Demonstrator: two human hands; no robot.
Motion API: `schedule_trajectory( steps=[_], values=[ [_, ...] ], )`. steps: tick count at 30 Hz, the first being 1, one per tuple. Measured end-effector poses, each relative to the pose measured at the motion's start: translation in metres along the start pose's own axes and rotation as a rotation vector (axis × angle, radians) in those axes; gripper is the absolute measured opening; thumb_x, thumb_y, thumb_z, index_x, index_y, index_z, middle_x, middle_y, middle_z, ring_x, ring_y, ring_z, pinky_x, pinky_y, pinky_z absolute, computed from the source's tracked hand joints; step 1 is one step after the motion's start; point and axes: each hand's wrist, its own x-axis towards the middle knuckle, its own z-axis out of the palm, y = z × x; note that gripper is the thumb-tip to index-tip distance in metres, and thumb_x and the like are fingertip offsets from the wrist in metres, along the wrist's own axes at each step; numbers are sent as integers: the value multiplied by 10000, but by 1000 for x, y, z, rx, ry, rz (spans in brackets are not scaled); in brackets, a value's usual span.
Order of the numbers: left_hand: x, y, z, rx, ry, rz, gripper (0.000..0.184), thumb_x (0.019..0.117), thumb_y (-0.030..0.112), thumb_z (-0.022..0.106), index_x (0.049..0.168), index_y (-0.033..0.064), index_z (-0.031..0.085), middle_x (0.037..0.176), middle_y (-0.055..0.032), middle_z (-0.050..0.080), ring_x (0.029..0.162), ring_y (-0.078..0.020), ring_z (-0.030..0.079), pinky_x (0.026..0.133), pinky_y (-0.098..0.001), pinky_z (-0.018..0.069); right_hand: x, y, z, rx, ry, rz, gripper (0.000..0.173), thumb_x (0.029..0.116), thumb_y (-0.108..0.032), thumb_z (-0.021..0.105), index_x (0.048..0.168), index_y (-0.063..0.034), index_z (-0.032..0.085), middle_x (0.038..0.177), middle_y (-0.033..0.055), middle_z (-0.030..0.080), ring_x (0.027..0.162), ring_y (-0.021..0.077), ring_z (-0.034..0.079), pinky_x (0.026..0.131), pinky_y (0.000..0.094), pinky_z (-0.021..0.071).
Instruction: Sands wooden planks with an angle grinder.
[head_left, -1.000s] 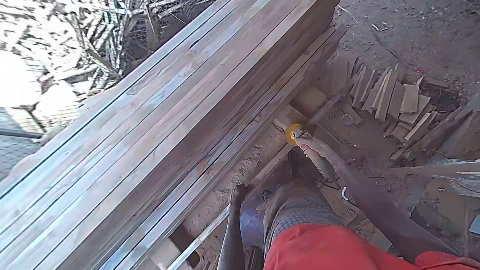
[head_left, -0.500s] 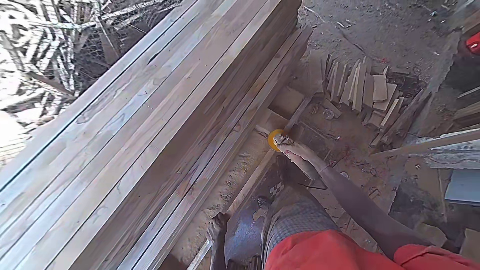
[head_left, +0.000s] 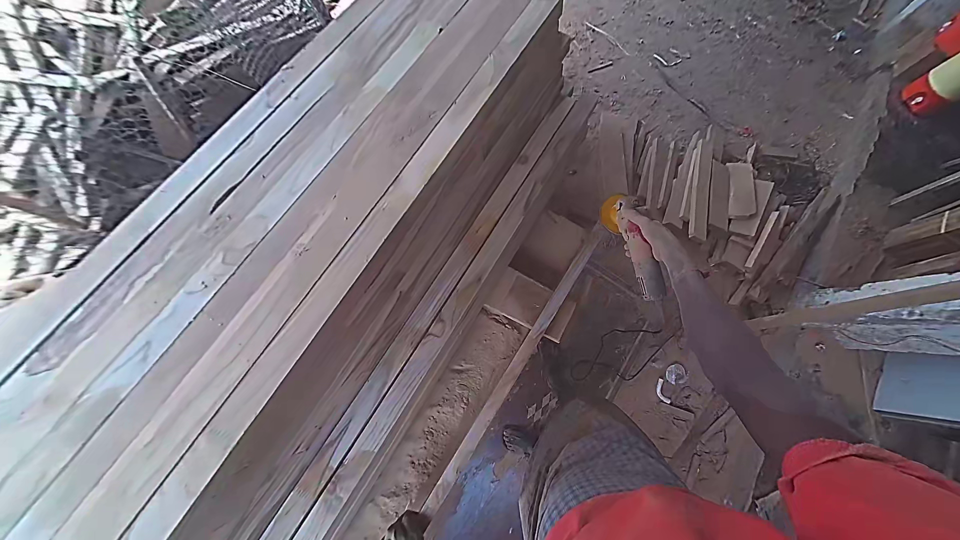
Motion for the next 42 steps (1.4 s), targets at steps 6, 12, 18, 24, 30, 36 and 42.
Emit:
schedule_trajectory(
  steps=[6, 12, 18, 24, 30, 36, 42],
  values=[
    [10, 33, 14, 43, 24, 35, 460, 1066, 339, 377, 1110, 67, 746, 1186, -206, 725, 1158, -394, 679, 930, -623, 530, 4, 5, -1, -63, -11, 13, 810, 809, -820, 608, 1272, -157, 649, 1034, 87, 711, 846, 222, 709, 740, 456, 611],
    [-36, 173, -40, -275, 10, 343, 736, 1088, 533, 180, 1133, 57, 740, 1164, -197, 731, 1174, -363, 667, 1007, -595, 468, -53, 65, 68, -147, -305, -198, 673, 873, -747, 607, 1093, -117, 696, 819, 58, 671, 639, 162, 646, 552, 372, 565],
    [-22, 108, -18, -191, 26, 569, 541, 961, 550, 595, 1376, 204, 630, 1132, -114, 756, 1043, -334, 732, 897, -598, 563, -185, 99, 141, -299, -368, -59, 596, 853, -744, 635, 952, -160, 699, 767, 23, 651, 638, 157, 645, 581, 363, 569],
    [1, -121, 58, -211, 360, 577, 544, 932, 628, 616, 1137, 136, 724, 1076, -81, 749, 1096, -289, 691, 957, -535, 534, -282, 171, 212, -349, -453, -66, 618, 819, -762, 657, 978, -167, 698, 770, 18, 644, 643, 158, 639, 593, 369, 570],
    [-10, -325, 101, -140, 404, 262, 633, 923, 627, 633, 1186, 54, 687, 1252, -197, 662, 1251, -385, 593, 1066, -619, 435, -377, 243, 294, -557, -640, -101, 605, 836, -737, 665, 1011, -160, 707, 782, 8, 666, 644, 126, 645, 620, 334, 570],
    [-10, -347, 123, 21, 381, 59, 689, 971, 554, 528, 1349, -21, 567, 1426, -240, 559, 1376, -391, 504, 1157, -581, 347, -478, 294, 380, -892, -831, -281, 835, 742, -800, 697, 1215, -112, 652, 1057, 75, 698, 948, 197, 670, 881, 478, 545],
    [-11, -342, 121, -30, 397, 64, 696, 946, 571, 541, 1286, -34, 591, 1374, -267, 577, 1331, -422, 529, 1136, -604, 362, -462, 282, 372, -894, -775, -278, 926, 717, -829, 688, 1254, -76, 626, 1153, 128, 688, 1070, 264, 662, 942, 538, 525]
  ],
)
